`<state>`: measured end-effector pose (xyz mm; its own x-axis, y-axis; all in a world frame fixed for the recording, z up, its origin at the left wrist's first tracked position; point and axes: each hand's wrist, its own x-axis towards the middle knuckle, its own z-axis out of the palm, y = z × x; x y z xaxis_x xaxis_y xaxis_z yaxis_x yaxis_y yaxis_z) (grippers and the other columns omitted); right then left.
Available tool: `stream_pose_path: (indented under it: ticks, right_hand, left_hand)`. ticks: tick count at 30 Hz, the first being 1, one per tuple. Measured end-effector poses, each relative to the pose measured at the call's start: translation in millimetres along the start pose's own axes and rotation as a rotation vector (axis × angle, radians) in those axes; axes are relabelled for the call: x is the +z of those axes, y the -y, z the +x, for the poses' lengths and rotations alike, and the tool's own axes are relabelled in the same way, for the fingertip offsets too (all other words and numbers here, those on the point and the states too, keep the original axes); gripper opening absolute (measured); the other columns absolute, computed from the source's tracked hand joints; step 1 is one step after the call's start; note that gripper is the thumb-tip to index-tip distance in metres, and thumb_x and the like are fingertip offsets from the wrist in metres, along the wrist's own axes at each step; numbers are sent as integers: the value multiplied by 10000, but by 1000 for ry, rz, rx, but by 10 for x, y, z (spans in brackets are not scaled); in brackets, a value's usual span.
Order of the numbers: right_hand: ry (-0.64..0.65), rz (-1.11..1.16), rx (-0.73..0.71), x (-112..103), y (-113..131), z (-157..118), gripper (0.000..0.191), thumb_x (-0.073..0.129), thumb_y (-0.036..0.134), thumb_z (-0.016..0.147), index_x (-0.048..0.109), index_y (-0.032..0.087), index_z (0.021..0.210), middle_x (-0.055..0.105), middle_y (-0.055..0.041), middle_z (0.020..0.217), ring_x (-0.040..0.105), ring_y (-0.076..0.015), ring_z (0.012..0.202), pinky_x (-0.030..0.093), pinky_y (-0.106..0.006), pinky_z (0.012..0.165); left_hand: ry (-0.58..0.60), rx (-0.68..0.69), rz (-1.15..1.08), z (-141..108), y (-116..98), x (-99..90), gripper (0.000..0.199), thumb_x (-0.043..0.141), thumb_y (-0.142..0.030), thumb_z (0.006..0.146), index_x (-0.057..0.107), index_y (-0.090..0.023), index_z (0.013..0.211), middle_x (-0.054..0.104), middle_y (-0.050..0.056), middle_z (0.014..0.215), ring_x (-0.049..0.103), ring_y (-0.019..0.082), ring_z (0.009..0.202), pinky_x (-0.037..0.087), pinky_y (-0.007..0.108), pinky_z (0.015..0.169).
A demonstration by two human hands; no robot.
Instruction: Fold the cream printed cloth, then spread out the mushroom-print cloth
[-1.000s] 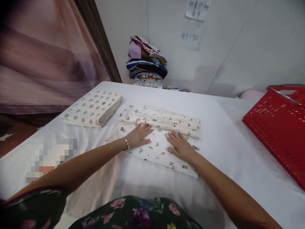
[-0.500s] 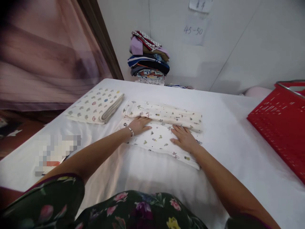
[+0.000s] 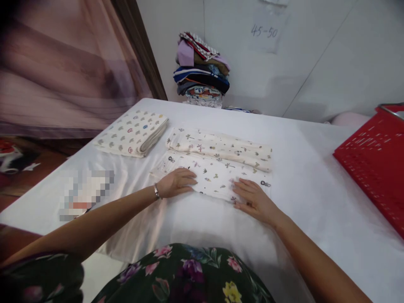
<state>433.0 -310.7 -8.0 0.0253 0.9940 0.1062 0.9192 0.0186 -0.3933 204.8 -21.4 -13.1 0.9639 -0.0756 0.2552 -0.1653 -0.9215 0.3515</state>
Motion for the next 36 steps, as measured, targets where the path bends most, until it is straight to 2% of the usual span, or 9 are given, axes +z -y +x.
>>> stream_pose_path:
  ticks: [3, 6, 8, 12, 17, 21, 25, 30, 36]
  right_hand:
    - [-26, -23, -15, 43, 51, 8, 349, 453, 412, 905, 585, 292, 1205, 491, -43, 1336, 368, -257, 1293, 345, -497, 1038]
    - [-113, -8, 2, 55, 96, 5, 305, 398, 333, 934, 657, 273, 1083, 590, -43, 1222, 463, -228, 1217, 394, -447, 1011]
    - [-143, 15, 7, 56, 165, -1, 291, 424, 349, 925, 649, 253, 1083, 603, -59, 1190, 499, -222, 1167, 424, -420, 982]
    - [-97, -10, 17, 103, 335, 8, 282, 451, 363, 908, 638, 226, 1068, 611, -93, 1099, 549, -226, 1015, 478, -399, 858]
    - [-181, -53, 173, 136, 403, 43, 278, 366, 272, 931, 638, 216, 918, 618, -67, 942, 556, -189, 886, 488, -331, 754]
    - [-266, -115, 211, 110, 414, 79, 287, 331, 252, 928, 616, 213, 921, 609, -72, 955, 549, -195, 897, 481, -336, 756]
    - [-135, -191, 108, 152, 419, 75, 268, 365, 292, 926, 613, 193, 926, 607, -87, 939, 543, -205, 851, 469, -349, 735]
    - [-83, -241, 76, 177, 385, 6, 299, 349, 258, 928, 625, 206, 1030, 607, -95, 937, 545, -203, 827, 466, -339, 694]
    - [-252, -171, 236, 23, 282, 38, 322, 343, 264, 932, 613, 240, 1105, 610, -68, 1027, 569, -188, 928, 489, -297, 731]
  left_hand:
    - [-22, -51, -10, 70, -21, 16, 318, 430, -385, 910, 692, -207, 885, 665, 66, 976, 593, 156, 892, 451, 339, 864]
    - [-42, -86, -46, 112, -45, 13, 344, 414, -378, 914, 693, -197, 826, 669, 59, 923, 585, 150, 842, 465, 318, 817]
    - [-48, -99, -57, 100, -71, 12, 337, 422, -370, 908, 692, -196, 805, 668, 56, 923, 584, 149, 841, 461, 320, 825]
    - [-54, -128, -54, 53, -108, 32, 318, 434, -340, 901, 686, -196, 770, 664, 50, 937, 586, 152, 869, 451, 329, 841]
    - [-81, -106, -21, 44, -122, 67, 260, 457, -331, 894, 672, -189, 867, 659, 54, 964, 581, 153, 896, 452, 328, 844]
    - [-47, -41, 37, 46, -148, 84, 230, 467, -312, 889, 652, -193, 959, 648, 65, 1027, 572, 161, 934, 456, 331, 845]
    - [-96, -50, 85, 32, -170, 113, 247, 421, -263, 907, 654, -184, 938, 659, 65, 1000, 576, 155, 910, 471, 318, 815]
    - [-36, -10, 169, 34, -139, 77, 241, 424, -212, 891, 643, -197, 990, 656, 61, 1050, 580, 160, 943, 478, 328, 833]
    - [-143, -24, 320, 173, -35, -90, 290, 396, -175, 902, 628, -189, 1075, 658, 55, 1099, 583, 171, 1032, 479, 354, 905]
